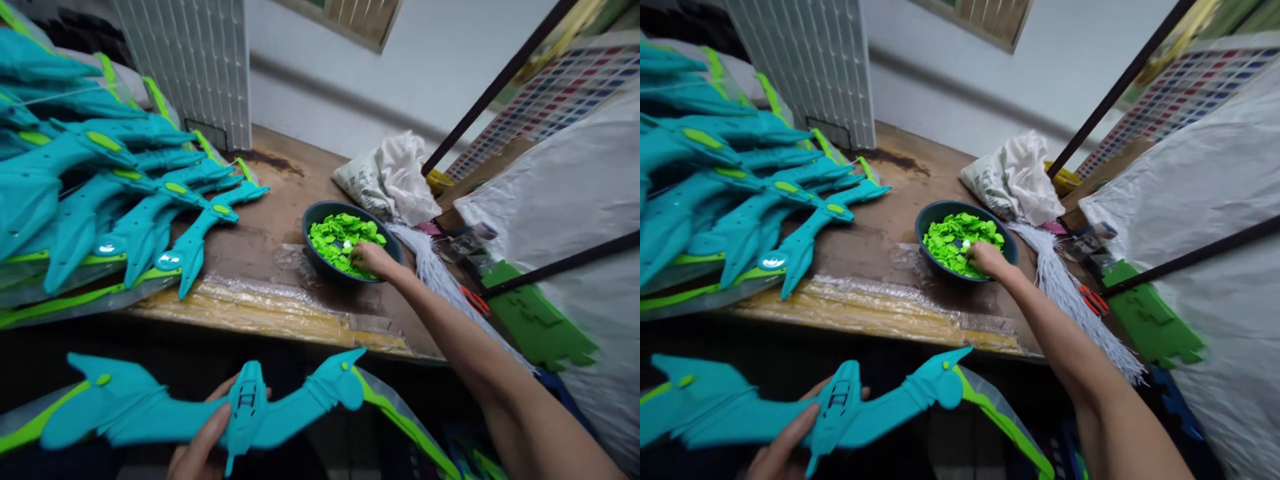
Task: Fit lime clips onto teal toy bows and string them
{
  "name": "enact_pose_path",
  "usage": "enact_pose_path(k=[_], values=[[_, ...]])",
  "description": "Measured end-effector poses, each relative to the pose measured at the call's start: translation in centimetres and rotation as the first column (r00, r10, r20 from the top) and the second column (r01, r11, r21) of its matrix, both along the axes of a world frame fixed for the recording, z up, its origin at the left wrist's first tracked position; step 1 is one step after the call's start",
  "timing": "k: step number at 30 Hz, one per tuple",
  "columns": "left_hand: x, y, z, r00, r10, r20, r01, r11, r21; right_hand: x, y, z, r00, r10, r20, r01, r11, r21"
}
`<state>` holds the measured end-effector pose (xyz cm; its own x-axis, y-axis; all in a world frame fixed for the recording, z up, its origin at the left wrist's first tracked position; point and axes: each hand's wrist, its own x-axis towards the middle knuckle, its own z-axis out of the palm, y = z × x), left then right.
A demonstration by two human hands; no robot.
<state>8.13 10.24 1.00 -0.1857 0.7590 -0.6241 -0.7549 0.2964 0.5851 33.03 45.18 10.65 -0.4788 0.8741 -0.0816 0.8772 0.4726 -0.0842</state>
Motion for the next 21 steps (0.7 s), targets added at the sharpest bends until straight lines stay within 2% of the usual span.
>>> enact_pose_path(k=[3, 6, 8, 9, 11, 12, 14, 16, 19, 21], values=[[0.4, -0.1, -0.2, 0.999, -0.025, -0.045, 0.030, 0.993, 0.113, 0.4, -0.1, 0.2, 1.000, -0.026, 0.002, 0.026, 0.995, 0.093], [0.7, -0.5, -1.1, 0.996, -0.076, -0.055, 0.086, 0.976, 0.198, -0.1, -1.9, 1.1, 0.991, -0.106, -0.084, 0.126, 0.952, 0.278], [1.0, -1.0, -1.7, 0.993, -0.103, -0.064, 0.117, 0.960, 0.255, -0.9, -5.4, 2.1, 0.969, -0.068, -0.236, 0.160, 0.905, 0.395], [1.1, -1.3, -1.9, 0.991, -0.112, -0.079, 0.131, 0.949, 0.288, -1.5, -7.8, 2.6, 0.948, -0.001, -0.317, 0.145, 0.891, 0.431], [1.5, -1.7, -2.3, 0.982, -0.122, -0.144, 0.165, 0.925, 0.341, -2.8, -13.7, 3.2, 0.893, 0.179, -0.413, 0.019, 0.902, 0.431], [1.8, -1.9, -2.4, 0.973, -0.121, -0.197, 0.185, 0.918, 0.351, -3.6, -16.8, 3.2, 0.882, 0.257, -0.396, -0.085, 0.912, 0.401], [2.4, -2.1, -2.7, 0.940, -0.119, -0.321, 0.231, 0.911, 0.340, -5.3, -22.4, 2.4, 0.874, 0.371, -0.312, -0.235, 0.887, 0.397], [2.9, -2.2, -2.8, 0.904, -0.120, -0.411, 0.270, 0.905, 0.329, -6.8, -26.6, 0.6, 0.903, 0.372, -0.214, -0.251, 0.862, 0.441], [3.5, -2.4, -2.7, 0.886, -0.103, -0.452, 0.283, 0.893, 0.351, -8.5, -30.5, -2.4, 0.929, 0.335, -0.159, -0.218, 0.839, 0.499], [3.6, -2.4, -2.6, 0.880, -0.086, -0.466, 0.276, 0.893, 0.356, -8.9, -32.0, -3.7, 0.930, 0.324, -0.174, -0.210, 0.857, 0.471]])
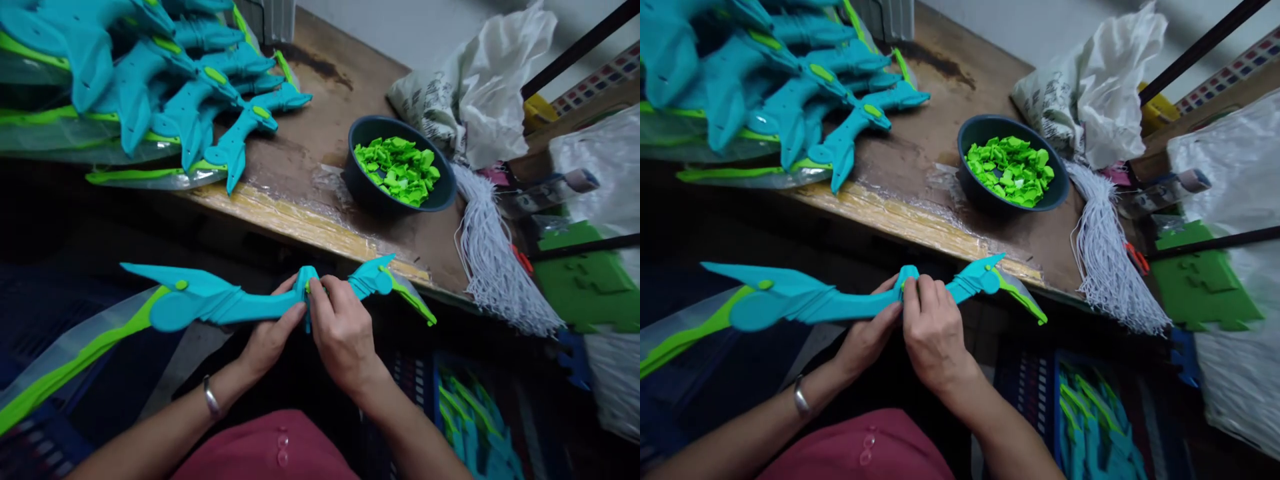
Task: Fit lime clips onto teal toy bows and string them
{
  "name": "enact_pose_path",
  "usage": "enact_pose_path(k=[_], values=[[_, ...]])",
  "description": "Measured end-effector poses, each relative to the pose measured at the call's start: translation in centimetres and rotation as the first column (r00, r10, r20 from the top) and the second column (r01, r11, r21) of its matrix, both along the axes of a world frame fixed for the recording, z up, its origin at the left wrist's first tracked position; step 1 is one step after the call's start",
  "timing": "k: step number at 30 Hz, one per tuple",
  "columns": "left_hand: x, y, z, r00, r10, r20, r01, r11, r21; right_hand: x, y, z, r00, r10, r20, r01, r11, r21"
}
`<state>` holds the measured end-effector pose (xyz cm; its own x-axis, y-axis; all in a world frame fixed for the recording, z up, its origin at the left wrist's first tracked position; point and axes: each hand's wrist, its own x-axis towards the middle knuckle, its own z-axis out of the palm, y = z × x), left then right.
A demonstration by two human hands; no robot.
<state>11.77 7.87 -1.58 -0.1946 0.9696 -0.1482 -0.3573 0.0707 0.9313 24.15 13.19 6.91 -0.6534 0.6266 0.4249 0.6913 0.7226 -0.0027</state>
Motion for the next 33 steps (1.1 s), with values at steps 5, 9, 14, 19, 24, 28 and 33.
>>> enact_pose_path(k=[5, 9, 14, 19, 24, 28, 33], values=[[-0.2, 0.0, 0.2, 1.000, -0.016, -0.017, 0.016, 0.998, 0.055, 0.9, -1.4, 0.4, 0.997, 0.046, 0.065, -0.033, 0.981, -0.191], [-0.2, 0.0, 0.2, 0.998, -0.027, -0.062, 0.033, 0.994, 0.106, 1.8, -0.5, 1.5, 0.993, 0.105, 0.061, -0.083, 0.954, -0.289], [-0.2, -0.2, 0.2, 0.993, -0.033, -0.111, 0.047, 0.991, 0.125, 2.0, 0.0, 1.5, 0.997, 0.064, 0.036, -0.049, 0.947, -0.317], [-0.6, -0.3, 0.4, 0.996, -0.043, -0.072, 0.052, 0.989, 0.138, 2.2, -0.2, 0.7, 0.999, 0.028, -0.022, -0.033, 0.961, -0.276], [-1.0, 0.0, 0.8, 0.996, -0.085, -0.010, 0.085, 0.993, 0.084, 2.8, 0.1, -0.4, 0.982, 0.144, -0.121, -0.172, 0.948, -0.269], [-1.1, 0.2, 0.9, 0.993, -0.117, 0.002, 0.117, 0.989, 0.093, 2.9, 0.6, -0.9, 0.972, 0.169, -0.163, -0.207, 0.945, -0.252], [-1.1, 0.3, 0.6, 0.988, -0.151, 0.016, 0.148, 0.981, 0.128, 2.8, 1.1, -0.2, 0.970, 0.192, -0.148, -0.231, 0.920, -0.316]])
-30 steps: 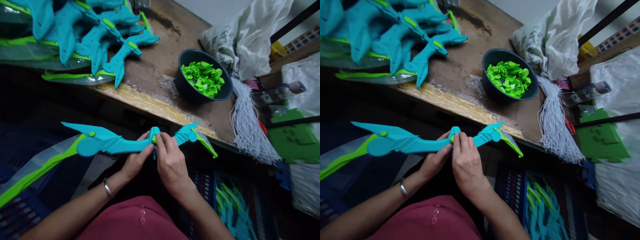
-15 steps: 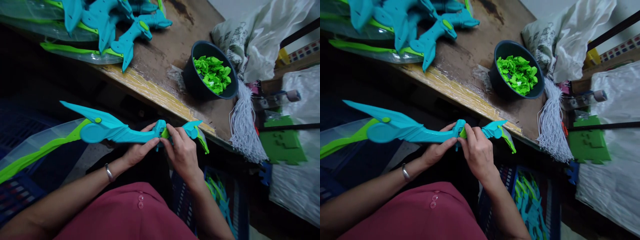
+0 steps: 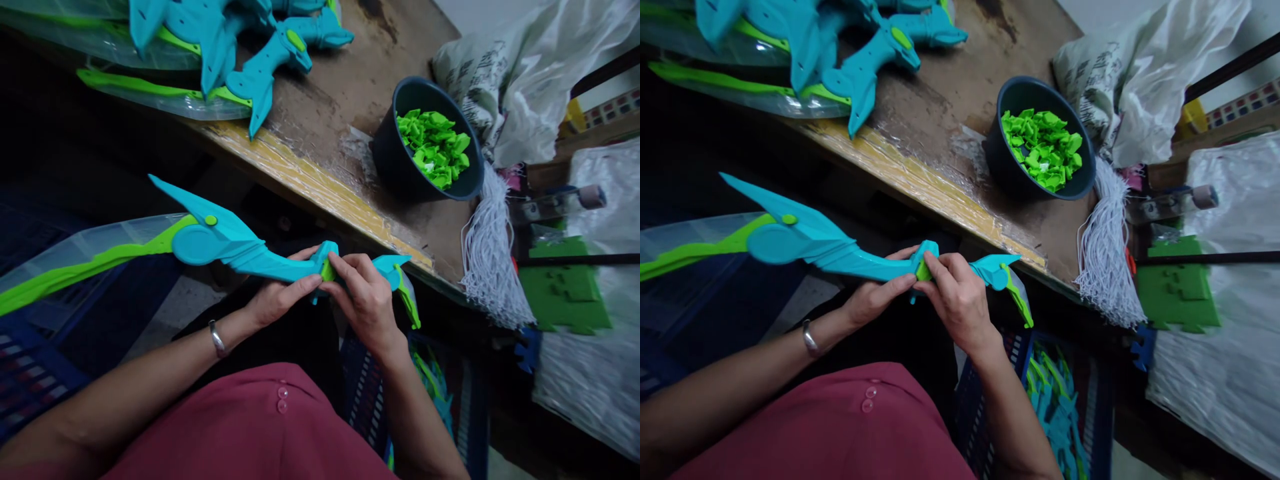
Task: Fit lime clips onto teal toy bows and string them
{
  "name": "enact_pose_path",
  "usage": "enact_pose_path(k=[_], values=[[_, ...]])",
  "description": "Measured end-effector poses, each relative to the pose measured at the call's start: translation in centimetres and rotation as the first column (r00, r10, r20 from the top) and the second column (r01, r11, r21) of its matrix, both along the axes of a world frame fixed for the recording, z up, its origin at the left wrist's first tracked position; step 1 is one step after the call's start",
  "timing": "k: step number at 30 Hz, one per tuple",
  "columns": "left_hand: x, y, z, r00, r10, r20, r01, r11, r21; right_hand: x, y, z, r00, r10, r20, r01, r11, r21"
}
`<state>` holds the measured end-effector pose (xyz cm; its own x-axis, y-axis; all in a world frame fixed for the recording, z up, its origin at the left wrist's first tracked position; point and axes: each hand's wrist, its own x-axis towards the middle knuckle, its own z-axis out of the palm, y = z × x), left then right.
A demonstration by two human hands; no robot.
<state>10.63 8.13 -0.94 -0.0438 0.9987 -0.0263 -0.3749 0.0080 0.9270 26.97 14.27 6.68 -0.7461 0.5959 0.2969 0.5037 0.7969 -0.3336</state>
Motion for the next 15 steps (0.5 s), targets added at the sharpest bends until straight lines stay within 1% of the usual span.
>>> enact_pose_path(k=[2, 8, 12, 15], values=[[0.0, 0.0, -0.1, 1.000, 0.002, 0.006, -0.002, 1.000, -0.002, 0.0, 0.0, 0.4, 1.000, 0.003, 0.022, -0.002, 1.000, -0.016], [-0.2, -0.2, 0.1, 1.000, 0.013, 0.014, -0.012, 0.999, -0.049, -0.1, -0.1, 1.3, 0.996, -0.001, 0.090, 0.001, 1.000, -0.006], [-0.2, 0.0, 0.3, 0.999, 0.025, -0.025, -0.026, 0.999, -0.044, -0.4, 0.1, 1.8, 0.983, 0.007, 0.183, -0.002, 1.000, -0.023], [0.1, 0.1, 0.4, 0.999, 0.048, -0.012, -0.048, 0.997, -0.053, -0.5, 0.3, 2.0, 0.970, 0.018, 0.243, -0.006, 0.999, -0.049]])
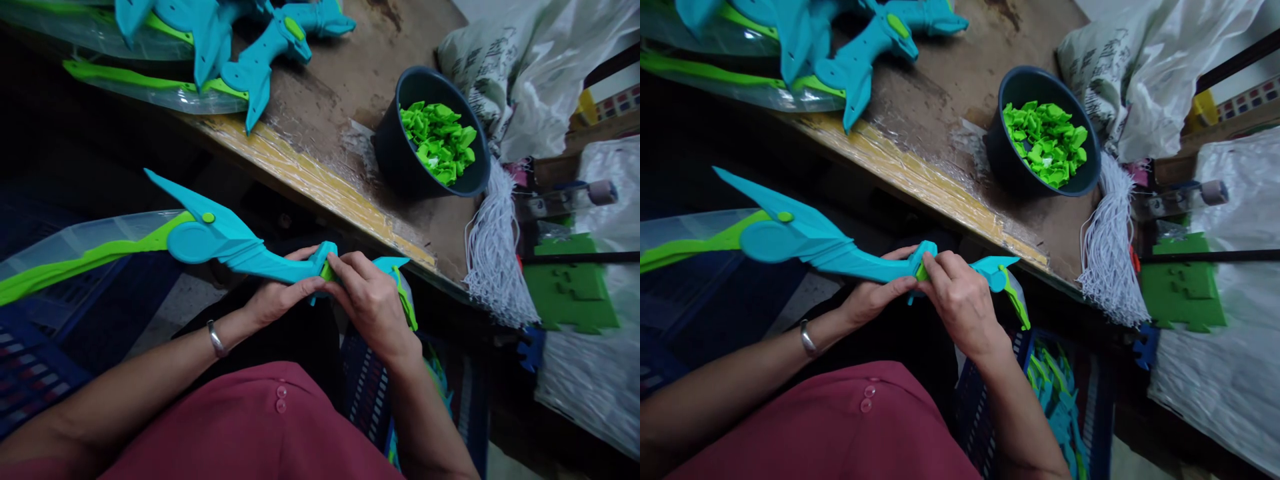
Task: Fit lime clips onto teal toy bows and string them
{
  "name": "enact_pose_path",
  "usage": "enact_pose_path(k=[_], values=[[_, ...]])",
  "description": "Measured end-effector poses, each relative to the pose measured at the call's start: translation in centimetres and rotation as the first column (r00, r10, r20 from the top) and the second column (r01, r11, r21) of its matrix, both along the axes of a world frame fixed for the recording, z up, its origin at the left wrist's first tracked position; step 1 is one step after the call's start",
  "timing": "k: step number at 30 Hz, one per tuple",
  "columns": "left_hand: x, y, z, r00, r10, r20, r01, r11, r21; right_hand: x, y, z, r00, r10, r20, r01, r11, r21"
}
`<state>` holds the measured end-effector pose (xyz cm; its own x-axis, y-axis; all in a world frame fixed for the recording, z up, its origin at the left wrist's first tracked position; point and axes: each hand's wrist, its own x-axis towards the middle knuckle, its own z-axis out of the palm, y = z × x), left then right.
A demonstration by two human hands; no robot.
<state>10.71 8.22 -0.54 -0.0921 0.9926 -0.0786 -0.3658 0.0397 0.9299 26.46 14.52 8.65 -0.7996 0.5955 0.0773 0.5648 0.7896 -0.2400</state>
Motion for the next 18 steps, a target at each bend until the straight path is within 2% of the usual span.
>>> enact_pose_path(k=[3, 7, 10, 12, 14, 16, 18], values=[[0.4, 0.2, 0.1, 0.998, 0.039, 0.050, -0.036, 0.998, -0.060, 0.3, 0.3, 0.3, 1.000, 0.010, -0.009, -0.010, 0.997, -0.074], [0.4, 0.4, 0.4, 0.994, 0.040, 0.098, -0.030, 0.995, -0.097, 0.7, 1.3, 0.8, 0.992, 0.049, -0.118, -0.076, 0.969, -0.236], [0.3, 0.5, 1.0, 1.000, 0.017, 0.015, -0.016, 0.998, -0.055, 0.6, 2.5, 0.9, 0.974, -0.044, -0.224, -0.024, 0.956, -0.293], [0.4, 0.4, 1.2, 0.998, 0.026, -0.050, -0.028, 0.999, -0.043, 0.5, 3.3, 0.6, 0.967, -0.100, -0.234, 0.007, 0.929, -0.369], [0.6, 0.4, 1.4, 0.994, 0.048, -0.098, -0.054, 0.996, -0.067, 0.3, 4.1, 0.0, 0.966, -0.144, -0.216, 0.012, 0.855, -0.519], [0.9, 0.2, 1.5, 0.991, 0.058, -0.120, -0.070, 0.993, -0.095, 0.3, 4.6, -0.7, 0.956, -0.216, -0.197, 0.016, 0.712, -0.702], [1.0, 0.2, 1.5, 0.991, 0.053, -0.125, -0.065, 0.993, -0.094, 0.4, 4.8, -1.3, 0.946, -0.270, -0.181, 0.006, 0.571, -0.821]])
